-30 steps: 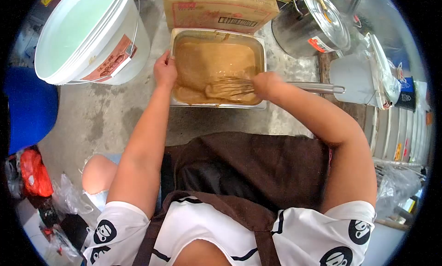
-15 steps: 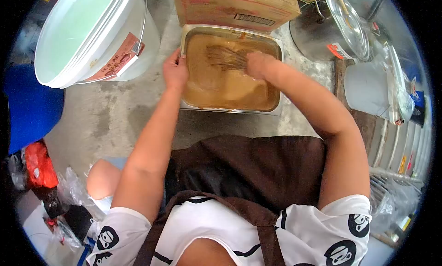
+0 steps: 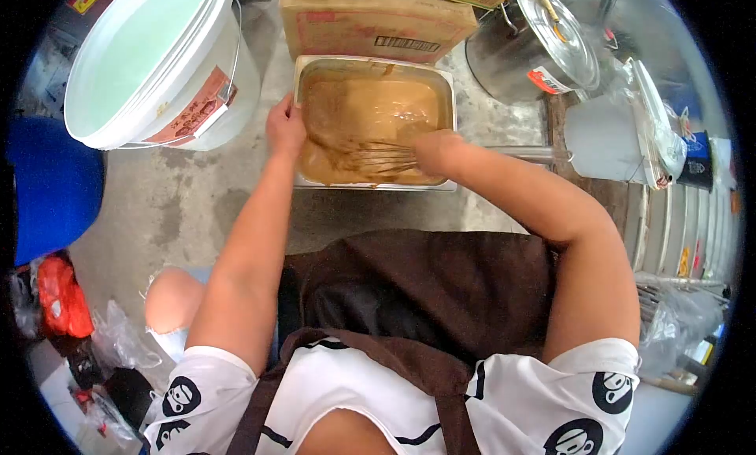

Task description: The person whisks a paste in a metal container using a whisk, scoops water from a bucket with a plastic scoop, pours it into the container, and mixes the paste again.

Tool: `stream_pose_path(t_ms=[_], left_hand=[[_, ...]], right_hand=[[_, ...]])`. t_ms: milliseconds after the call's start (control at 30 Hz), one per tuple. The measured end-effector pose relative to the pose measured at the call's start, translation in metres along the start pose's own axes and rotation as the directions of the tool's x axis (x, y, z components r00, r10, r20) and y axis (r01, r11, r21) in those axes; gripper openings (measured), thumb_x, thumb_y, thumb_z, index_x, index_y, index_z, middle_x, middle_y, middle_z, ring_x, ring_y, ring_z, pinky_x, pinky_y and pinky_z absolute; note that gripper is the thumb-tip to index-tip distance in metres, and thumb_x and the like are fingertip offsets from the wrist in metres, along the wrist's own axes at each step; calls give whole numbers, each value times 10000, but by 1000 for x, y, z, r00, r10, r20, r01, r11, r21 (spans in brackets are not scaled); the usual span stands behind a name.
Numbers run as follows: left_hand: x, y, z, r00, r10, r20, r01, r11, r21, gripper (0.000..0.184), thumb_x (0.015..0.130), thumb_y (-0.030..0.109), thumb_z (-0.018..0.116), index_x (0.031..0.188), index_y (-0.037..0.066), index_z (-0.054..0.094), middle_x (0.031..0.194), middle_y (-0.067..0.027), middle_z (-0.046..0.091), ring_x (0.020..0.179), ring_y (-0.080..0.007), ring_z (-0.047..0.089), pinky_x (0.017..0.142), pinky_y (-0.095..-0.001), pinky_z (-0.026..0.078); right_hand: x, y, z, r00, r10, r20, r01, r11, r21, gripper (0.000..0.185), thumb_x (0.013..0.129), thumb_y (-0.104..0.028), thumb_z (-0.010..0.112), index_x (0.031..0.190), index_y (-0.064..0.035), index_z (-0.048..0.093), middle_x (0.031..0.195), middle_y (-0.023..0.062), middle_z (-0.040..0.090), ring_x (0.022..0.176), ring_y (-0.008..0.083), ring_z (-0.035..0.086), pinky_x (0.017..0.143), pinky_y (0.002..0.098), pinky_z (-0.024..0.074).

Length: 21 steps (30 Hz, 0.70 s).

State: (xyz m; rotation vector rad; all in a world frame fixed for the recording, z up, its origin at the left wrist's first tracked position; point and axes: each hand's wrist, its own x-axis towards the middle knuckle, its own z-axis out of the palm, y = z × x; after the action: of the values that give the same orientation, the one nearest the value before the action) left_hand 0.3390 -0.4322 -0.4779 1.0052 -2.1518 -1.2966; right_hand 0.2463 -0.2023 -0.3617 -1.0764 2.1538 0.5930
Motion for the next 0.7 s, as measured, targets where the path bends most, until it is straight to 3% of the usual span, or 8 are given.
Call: stream_pose_path(t_ms=[133, 267, 333, 467, 500, 567, 700], left_hand=[[2, -4, 4, 1000, 0, -7, 0, 1000, -5, 316, 818, 193, 522, 1123, 122, 571, 942, -152, 553, 886, -322, 543, 776, -392, 431], [1, -1, 3, 1000, -14, -24, 14, 1000, 24, 318, 811, 187, 527, 1120, 130, 573, 931, -157, 551, 871, -324, 545, 770, -396, 433], [2, -4, 2, 999, 2, -33, -1, 999, 45, 318, 813, 186, 526, 1122, 127, 571, 929, -159, 550, 867, -325, 545, 769, -398, 434], [3, -8, 7, 1000, -28, -13, 28, 1000, 1, 325, 812, 191, 529, 1129, 128, 566, 930, -157, 551, 870, -324, 549, 766, -398, 437], [3, -8, 8, 999, -4, -32, 4, 1000, -9, 327, 812, 191, 531, 1131, 129, 564, 934, -157, 552, 876, -324, 550, 770, -396, 437], [2, 2, 3, 999, -22, -24, 23, 999, 29, 329, 812, 189, 531, 1134, 127, 563, 944, -164, 551, 887, -326, 549, 775, -395, 437], [-1, 2, 2, 999, 9, -42, -8, 1000, 20, 330, 819, 179, 522, 1140, 111, 556, 972, -179, 545, 905, -330, 548, 788, -396, 434]], right_hand=[[-10, 38, 1, 980, 198, -4, -195, 960, -199, 174, 769, -151, 528, 877, -81, 645, 921, 116, 643, 849, 255, 630, 706, 365, 503], [-7, 58, -1, 979, 170, -115, -193, 954, -230, 169, 778, -133, 512, 867, -83, 647, 914, 110, 648, 840, 251, 635, 717, 359, 504], [11, 61, -6, 961, 237, -142, -257, 955, -149, 178, 775, -148, 514, 868, -68, 643, 908, 121, 646, 841, 256, 634, 720, 362, 504], [45, 47, -22, 975, 178, -130, -178, 984, 17, 303, 781, -292, 569, 866, -5, 616, 856, 193, 627, 818, 329, 614, 701, 399, 492], [55, 40, -23, 976, 173, -129, -172, 985, 19, 303, 781, -292, 569, 866, -5, 616, 856, 193, 627, 818, 329, 614, 701, 399, 492], [76, 21, -24, 998, 13, -60, -7, 995, 97, 375, 789, -337, 573, 929, 10, 605, 857, 223, 614, 843, 349, 597, 722, 397, 482], [69, -9, -25, 997, -59, -54, 69, 978, 197, 409, 792, -364, 578, 944, 15, 606, 870, 238, 605, 873, 359, 583, 754, 398, 468]])
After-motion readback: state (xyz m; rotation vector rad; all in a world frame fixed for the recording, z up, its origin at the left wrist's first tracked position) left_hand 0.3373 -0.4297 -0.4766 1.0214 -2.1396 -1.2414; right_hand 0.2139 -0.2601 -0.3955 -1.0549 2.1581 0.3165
